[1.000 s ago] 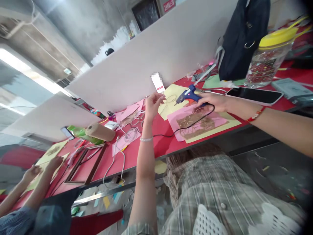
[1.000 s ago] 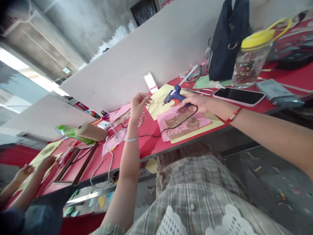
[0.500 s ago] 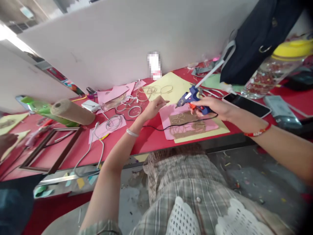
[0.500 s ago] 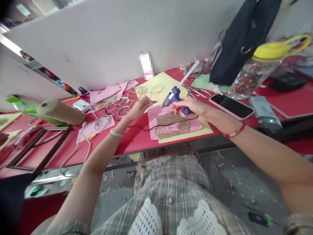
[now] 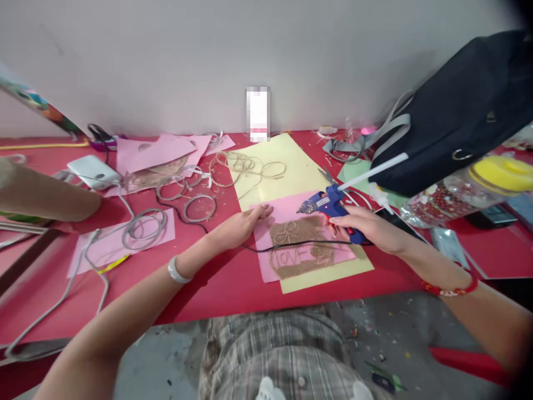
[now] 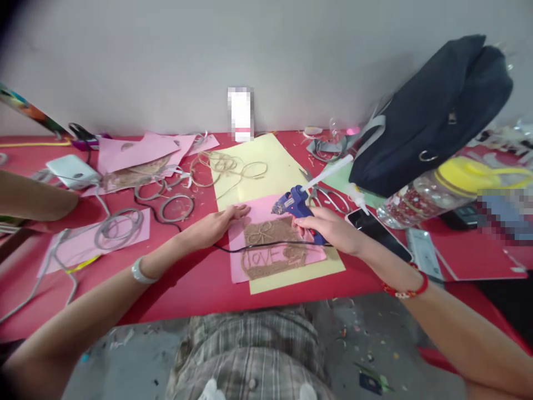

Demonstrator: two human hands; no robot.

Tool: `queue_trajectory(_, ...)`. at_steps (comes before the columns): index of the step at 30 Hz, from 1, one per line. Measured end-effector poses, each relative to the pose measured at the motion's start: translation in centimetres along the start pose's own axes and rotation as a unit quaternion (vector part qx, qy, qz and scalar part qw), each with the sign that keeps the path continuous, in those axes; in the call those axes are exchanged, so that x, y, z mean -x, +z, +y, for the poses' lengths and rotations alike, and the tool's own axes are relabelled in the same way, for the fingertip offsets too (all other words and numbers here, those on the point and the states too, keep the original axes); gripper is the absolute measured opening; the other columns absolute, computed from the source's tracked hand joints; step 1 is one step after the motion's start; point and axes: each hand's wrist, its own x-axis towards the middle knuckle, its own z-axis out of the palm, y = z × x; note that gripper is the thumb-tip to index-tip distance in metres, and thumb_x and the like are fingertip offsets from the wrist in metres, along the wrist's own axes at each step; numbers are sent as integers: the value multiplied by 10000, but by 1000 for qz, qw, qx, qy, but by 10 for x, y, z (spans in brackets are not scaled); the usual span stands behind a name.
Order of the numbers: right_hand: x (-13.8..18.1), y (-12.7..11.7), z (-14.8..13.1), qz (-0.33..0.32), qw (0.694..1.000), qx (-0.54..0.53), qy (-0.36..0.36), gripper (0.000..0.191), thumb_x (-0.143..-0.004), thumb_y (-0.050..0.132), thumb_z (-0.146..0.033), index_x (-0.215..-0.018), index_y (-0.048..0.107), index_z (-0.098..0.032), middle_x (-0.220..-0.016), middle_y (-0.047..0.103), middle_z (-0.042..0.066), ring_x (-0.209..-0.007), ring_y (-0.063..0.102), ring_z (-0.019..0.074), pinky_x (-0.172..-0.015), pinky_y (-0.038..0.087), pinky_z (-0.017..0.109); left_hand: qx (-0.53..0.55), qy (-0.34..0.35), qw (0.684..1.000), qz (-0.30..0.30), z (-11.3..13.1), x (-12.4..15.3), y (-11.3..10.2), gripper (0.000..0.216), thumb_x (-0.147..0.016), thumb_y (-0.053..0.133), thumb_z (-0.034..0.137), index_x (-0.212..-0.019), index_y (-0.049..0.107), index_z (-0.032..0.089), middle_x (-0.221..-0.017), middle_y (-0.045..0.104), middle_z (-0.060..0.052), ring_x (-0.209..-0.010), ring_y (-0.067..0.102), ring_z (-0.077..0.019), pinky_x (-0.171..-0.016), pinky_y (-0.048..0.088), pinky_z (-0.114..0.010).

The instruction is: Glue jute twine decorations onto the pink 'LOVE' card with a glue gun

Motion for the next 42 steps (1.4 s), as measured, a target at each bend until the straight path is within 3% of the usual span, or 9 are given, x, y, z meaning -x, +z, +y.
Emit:
queue_trajectory(6, 0, -16, 7, -28, 997, 42, 52, 350, -820, 681, -559, -766, 642, -216, -663, 551, 2, -661, 517, 191, -627, 362, 329, 91, -56, 994, 30, 0, 1, -8, 147, -1082, 451, 391, -1065, 533, 271, -1517, 621, -99, -1411, 595, -238, -1133, 521, -372)
queue_trajectory(11, -3, -20, 10, -43, 996, 43, 70, 341, -892, 631, -552, -851, 647, -214, -690, 541, 4, -781, 573, 218, -726, 412, 346, 148, -111, 977, 108, 14, -9, -3, 251, -1062, 504, 502, -992, 550, 264, -1305, 760, -108, -1272, 703, -286, -1028, 600, -424)
queue_trajectory(20, -4, -22, 10, -28, 991, 85, 95, 358, -903, 625, -525, -695, 540, -246, -734, 582, 28, -854, 612, 251, -794, 465, 381, 275, -99, 951, 100, 15, -20, 11, 244, -1060, 539, 482, -957, 541, 261, -1313, 757, -108, -1358, 642, -264, -1109, 562, -489)
queue_trajectory(29, -6, -18, -2, -62, 990, 96, 80, 294, -901, 605, -473, -724, 555, -244, -702, 541, 12, -678, 485, 191, -641, 371, 337, 264, -93, 955, 99, 13, -20, 12, 193, -1053, 570, 417, -941, 543, 262, -1280, 771, -108, -1350, 648, -265, -1104, 568, -494)
queue_trajectory(42, -12, -19, 1, -79, 989, 104, 72, 322, -956, 583, -463, -734, 518, -240, -702, 510, -2, -671, 465, 185, -633, 347, 340, 256, -92, 957, 102, 12, -19, 13, 186, -1052, 575, 411, -952, 550, 256, -1268, 776, -105, -1346, 652, -262, -1115, 558, -478)
